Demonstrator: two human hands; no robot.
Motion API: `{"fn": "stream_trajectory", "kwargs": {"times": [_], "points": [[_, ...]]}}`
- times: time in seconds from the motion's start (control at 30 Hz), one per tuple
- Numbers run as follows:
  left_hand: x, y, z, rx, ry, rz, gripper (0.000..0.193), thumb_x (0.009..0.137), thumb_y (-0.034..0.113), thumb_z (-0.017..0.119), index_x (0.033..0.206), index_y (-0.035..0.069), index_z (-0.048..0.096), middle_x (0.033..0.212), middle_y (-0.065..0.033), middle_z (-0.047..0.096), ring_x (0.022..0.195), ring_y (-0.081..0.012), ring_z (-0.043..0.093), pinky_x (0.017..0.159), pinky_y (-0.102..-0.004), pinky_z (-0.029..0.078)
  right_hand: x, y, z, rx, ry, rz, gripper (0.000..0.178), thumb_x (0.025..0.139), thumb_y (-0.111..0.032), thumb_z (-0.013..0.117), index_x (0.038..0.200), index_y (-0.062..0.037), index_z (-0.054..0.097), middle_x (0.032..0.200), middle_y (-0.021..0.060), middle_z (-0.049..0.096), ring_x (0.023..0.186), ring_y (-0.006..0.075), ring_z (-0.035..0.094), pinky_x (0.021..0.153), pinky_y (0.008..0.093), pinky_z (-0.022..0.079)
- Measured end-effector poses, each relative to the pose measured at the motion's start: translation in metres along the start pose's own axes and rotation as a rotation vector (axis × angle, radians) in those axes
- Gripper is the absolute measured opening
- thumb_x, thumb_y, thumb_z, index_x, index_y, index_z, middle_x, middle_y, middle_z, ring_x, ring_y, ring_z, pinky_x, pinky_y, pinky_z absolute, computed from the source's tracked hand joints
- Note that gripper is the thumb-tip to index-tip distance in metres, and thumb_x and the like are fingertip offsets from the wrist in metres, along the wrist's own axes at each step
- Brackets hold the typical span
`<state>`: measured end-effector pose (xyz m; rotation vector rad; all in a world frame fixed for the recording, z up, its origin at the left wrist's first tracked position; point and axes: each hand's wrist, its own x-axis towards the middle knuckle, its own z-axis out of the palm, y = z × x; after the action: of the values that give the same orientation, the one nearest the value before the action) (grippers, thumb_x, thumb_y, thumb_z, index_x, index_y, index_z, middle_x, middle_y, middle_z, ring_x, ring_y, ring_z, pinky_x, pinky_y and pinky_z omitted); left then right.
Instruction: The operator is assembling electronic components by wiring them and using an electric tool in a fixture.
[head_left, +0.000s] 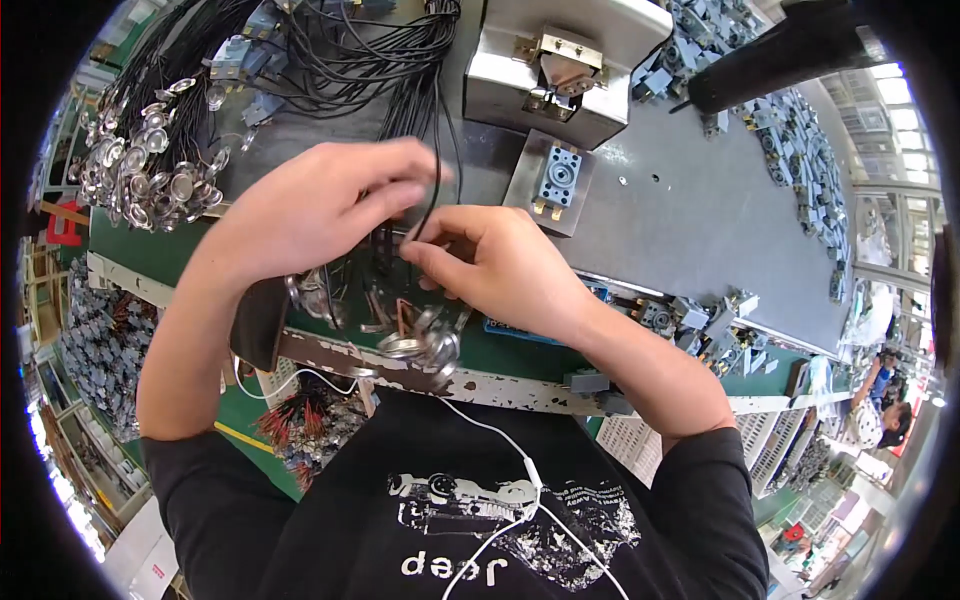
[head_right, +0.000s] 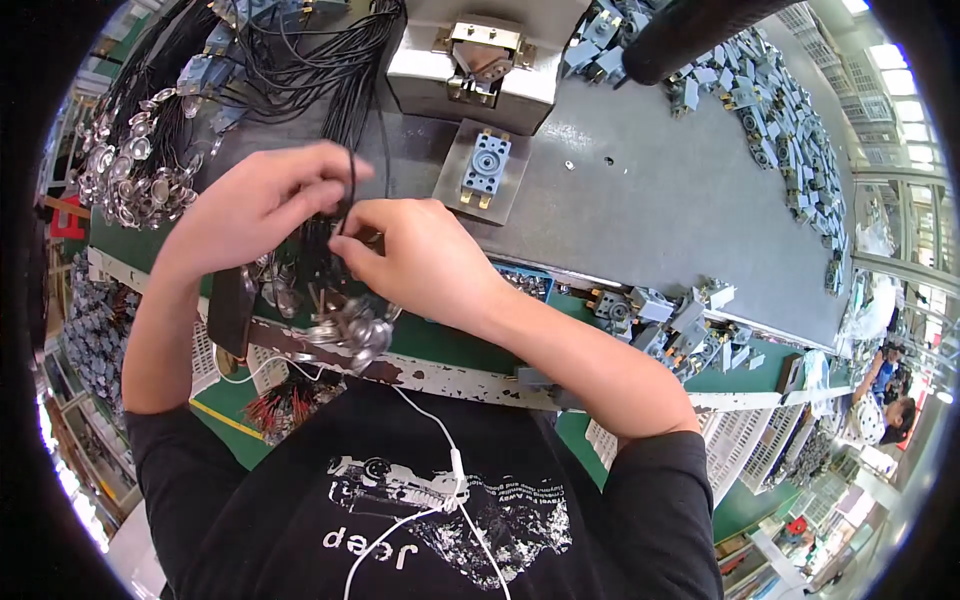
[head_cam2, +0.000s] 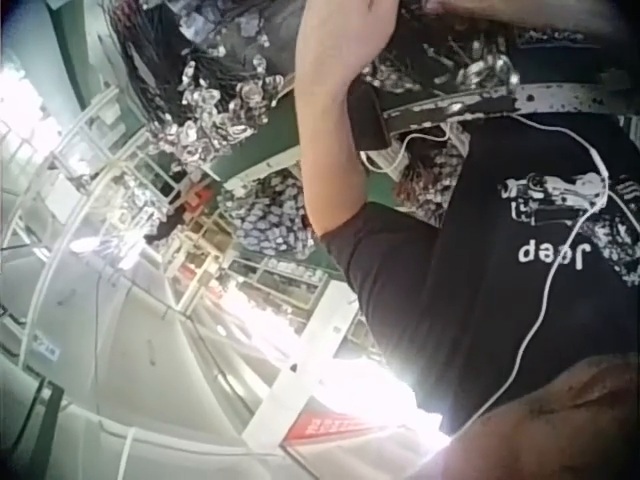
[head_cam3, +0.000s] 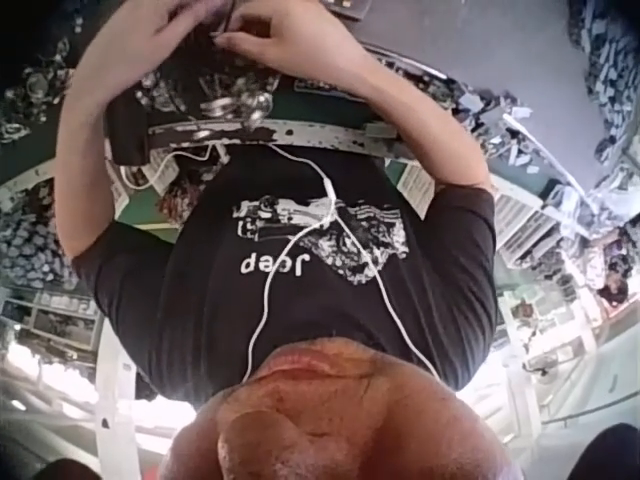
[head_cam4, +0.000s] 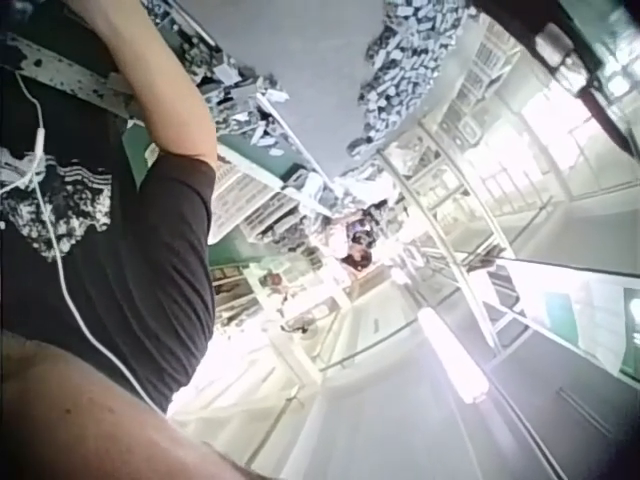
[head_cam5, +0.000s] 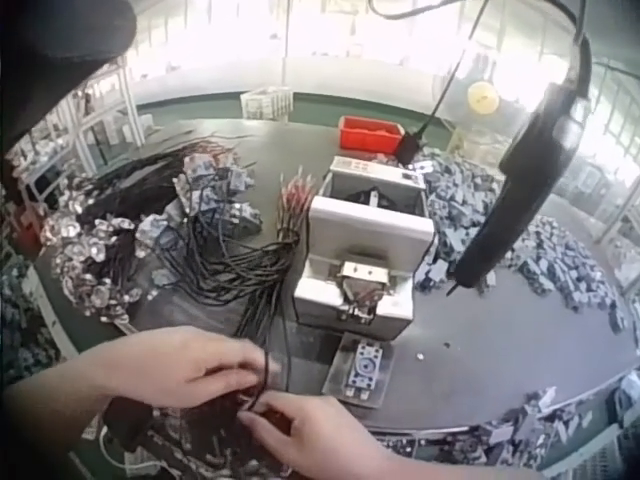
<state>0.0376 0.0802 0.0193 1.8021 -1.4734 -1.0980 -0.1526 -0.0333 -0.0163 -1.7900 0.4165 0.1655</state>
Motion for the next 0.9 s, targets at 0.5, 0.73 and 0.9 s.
{"fn": "stream_trajectory", "kwargs": {"times": [0.5, 0.73, 0.9], "points": [[-0.007, 0.014, -0.009, 0.762, -0.203, 0.23, 0.01, 0.07, 0.002, 0.066, 0.066, 0.011, 0.066, 0.094, -0.0033, 0.059, 0.096, -0.025, 0.058, 0.085, -0.0371, 0.044, -0.001, 0.025, 0.012, -0.4, 0.293, -0.249, 0.019, 0.09, -0.01, 0.07, 0.107, -0.0029, 0.064, 0.072, 0.013, 0.066, 0.062, 0.0259, 0.067, 0.062, 0.0341, 0.053], [-0.027, 0.005, -0.012, 0.792, -0.158, 0.21, 0.019, 0.074, -0.001, 0.065, 0.084, 0.011, 0.075, 0.104, -0.004, 0.068, 0.1, -0.0267, 0.06, 0.089, -0.0383, 0.045, -0.039, -0.003, -0.026, 0.475, -0.026, -0.053, 0.039, 0.106, -0.014, 0.056, 0.144, -0.006, 0.053, 0.089, 0.006, 0.069, 0.086, 0.0102, 0.064, 0.079, 0.0291, 0.051], [-0.012, 0.042, -0.006, 0.575, 0.227, 0.407, 0.027, 0.082, 0.003, 0.074, 0.108, 0.009, 0.072, 0.109, -0.0085, 0.069, 0.108, -0.0306, 0.066, 0.095, -0.0461, 0.051, -0.073, -0.004, -0.027, 0.644, -0.11, 0.149, 0.053, 0.114, -0.019, 0.042, 0.164, -0.0095, 0.027, 0.093, 0.0097, 0.072, 0.074, 0.015, 0.071, 0.064, 0.0278, 0.055]]}}
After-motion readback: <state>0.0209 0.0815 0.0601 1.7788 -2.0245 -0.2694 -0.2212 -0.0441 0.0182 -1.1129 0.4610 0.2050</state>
